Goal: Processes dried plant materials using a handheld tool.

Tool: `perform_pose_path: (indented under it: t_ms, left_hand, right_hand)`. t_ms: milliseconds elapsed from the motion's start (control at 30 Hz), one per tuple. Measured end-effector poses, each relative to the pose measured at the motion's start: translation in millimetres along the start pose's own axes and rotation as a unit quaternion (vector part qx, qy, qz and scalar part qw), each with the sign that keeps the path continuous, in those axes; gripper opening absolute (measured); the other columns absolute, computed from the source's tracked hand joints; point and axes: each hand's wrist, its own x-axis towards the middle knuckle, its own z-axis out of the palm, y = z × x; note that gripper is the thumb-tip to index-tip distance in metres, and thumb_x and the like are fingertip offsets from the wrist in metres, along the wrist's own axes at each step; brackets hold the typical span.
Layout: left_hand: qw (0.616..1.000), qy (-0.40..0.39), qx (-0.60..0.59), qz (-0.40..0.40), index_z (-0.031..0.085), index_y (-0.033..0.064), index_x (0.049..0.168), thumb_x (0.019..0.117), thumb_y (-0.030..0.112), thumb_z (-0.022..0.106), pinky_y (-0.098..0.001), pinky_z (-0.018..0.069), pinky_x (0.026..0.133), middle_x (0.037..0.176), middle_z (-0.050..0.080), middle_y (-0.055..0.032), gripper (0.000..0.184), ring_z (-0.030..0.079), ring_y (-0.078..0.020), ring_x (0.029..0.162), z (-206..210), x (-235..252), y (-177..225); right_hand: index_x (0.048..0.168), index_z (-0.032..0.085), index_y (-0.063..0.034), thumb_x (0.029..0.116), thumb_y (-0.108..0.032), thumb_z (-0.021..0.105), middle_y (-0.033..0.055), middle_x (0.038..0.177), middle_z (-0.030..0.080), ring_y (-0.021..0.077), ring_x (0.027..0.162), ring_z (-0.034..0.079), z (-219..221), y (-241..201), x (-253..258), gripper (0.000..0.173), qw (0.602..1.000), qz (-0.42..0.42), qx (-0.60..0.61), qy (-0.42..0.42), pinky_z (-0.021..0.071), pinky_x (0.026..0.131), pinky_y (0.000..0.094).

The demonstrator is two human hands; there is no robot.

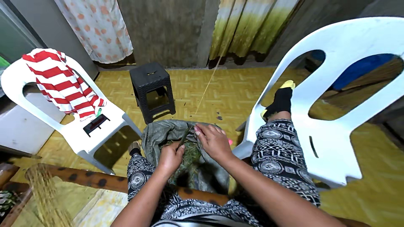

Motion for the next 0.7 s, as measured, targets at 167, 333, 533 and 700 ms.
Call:
perform_pose_path:
  t_ms: [167,333,533,700]
  left_hand:
    - [1.0,-0.012,-0.011,0.003,0.069,0.0012,0.117,0.1108,0.021,0.044,-0.027,0.0523,0.068,0.092,0.07,-0.0049,0.033,0.061,-0.0073,0.068,0,-7,-7]
    - [1.0,-0.02,-0.013,-0.006,0.07,0.0012,0.116,0.1104,0.021,0.045,-0.0261,0.0524,0.07,0.091,0.071,-0.0038,0.032,0.062,-0.0062,0.07,-2,-10,-10]
    - [0.998,0.004,0.063,-0.009,0.068,-0.0007,0.121,0.1118,0.025,0.041,-0.0434,0.0544,0.088,0.101,0.072,-0.0149,0.038,0.069,-0.0238,0.089,0,0,-3]
    - [0.991,0.012,0.129,-0.028,0.066,-0.0023,0.128,0.1119,0.023,0.039,-0.0514,0.0517,0.099,0.113,0.071,-0.0213,0.04,0.069,-0.033,0.107,2,9,10]
  right_hand:
    - [0.135,0.067,-0.007,0.1083,-0.027,0.05,0.0226,0.113,0.071,0.0448,0.108,0.066,-8,8,8,0.037,0.999,-0.006,-0.028,0.018,0.0462,0.094,0.0649]
    - [0.141,0.061,-0.0051,0.1111,-0.029,0.046,0.0267,0.126,0.066,0.048,0.119,0.061,-38,20,35,0.041,0.996,0.087,-0.009,0.025,0.0426,0.1,0.0686]
    - [0.14,0.061,-0.0039,0.1111,-0.028,0.045,0.0248,0.127,0.066,0.0445,0.119,0.063,-39,1,20,0.041,0.998,0.055,0.025,-0.034,0.0453,0.101,0.066]
    - [0.14,0.063,-0.0061,0.1108,-0.032,0.041,0.0211,0.123,0.07,0.0406,0.118,0.066,-16,-30,-14,0.045,0.992,-0.013,-0.003,-0.124,0.0461,0.103,0.061]
